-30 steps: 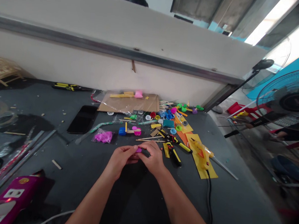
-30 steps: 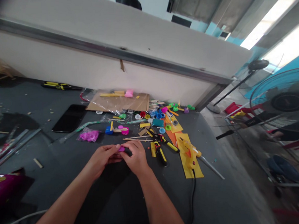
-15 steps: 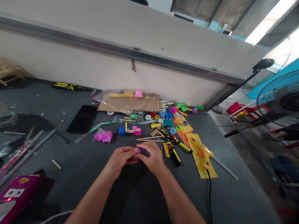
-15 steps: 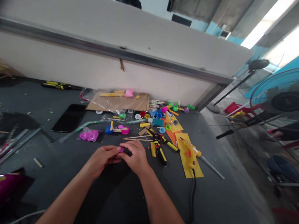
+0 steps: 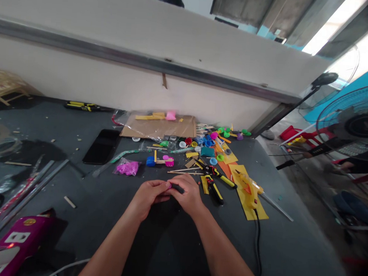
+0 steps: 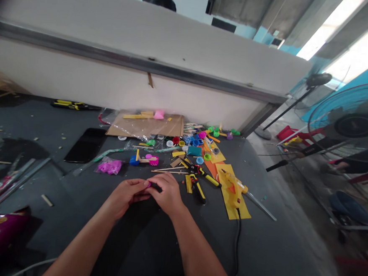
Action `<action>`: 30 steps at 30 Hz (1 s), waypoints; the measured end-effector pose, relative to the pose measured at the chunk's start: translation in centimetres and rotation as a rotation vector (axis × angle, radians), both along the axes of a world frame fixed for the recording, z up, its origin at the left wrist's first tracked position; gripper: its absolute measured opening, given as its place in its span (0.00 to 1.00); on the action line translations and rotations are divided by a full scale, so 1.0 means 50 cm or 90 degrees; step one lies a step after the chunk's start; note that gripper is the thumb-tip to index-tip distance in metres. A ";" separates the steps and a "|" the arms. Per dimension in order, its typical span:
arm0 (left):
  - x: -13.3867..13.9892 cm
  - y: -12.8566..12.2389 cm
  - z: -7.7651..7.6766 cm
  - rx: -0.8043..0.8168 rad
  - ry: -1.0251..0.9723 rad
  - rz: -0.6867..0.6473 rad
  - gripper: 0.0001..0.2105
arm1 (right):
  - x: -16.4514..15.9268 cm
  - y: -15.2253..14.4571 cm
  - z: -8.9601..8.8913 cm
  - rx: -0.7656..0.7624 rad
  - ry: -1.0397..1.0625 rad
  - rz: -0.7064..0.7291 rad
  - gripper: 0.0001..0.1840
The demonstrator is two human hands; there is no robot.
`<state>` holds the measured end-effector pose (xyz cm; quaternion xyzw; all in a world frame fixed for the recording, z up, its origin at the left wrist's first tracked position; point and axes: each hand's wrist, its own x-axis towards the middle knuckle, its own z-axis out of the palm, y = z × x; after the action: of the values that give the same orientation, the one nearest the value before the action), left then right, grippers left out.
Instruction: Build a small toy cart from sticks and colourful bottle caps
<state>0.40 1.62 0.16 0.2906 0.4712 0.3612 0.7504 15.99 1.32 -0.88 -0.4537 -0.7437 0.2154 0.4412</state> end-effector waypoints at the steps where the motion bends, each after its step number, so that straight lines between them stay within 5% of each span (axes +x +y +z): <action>1: 0.000 0.000 0.001 -0.003 -0.007 -0.004 0.11 | 0.000 0.000 0.000 0.000 -0.001 0.000 0.09; 16: -0.003 0.003 0.002 -0.015 -0.007 0.018 0.13 | 0.001 0.001 0.001 -0.023 0.025 -0.037 0.09; 24: -0.002 0.004 -0.002 0.074 0.085 0.067 0.13 | -0.007 0.009 -0.004 -0.330 0.307 -0.068 0.12; 30: 0.001 0.004 -0.004 0.088 0.100 0.066 0.13 | -0.011 0.011 -0.001 -0.366 0.342 -0.086 0.11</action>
<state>0.43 1.81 -0.02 0.3441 0.5170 0.4069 0.6698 15.44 1.88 -0.92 -0.5338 -0.4797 0.4964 0.4883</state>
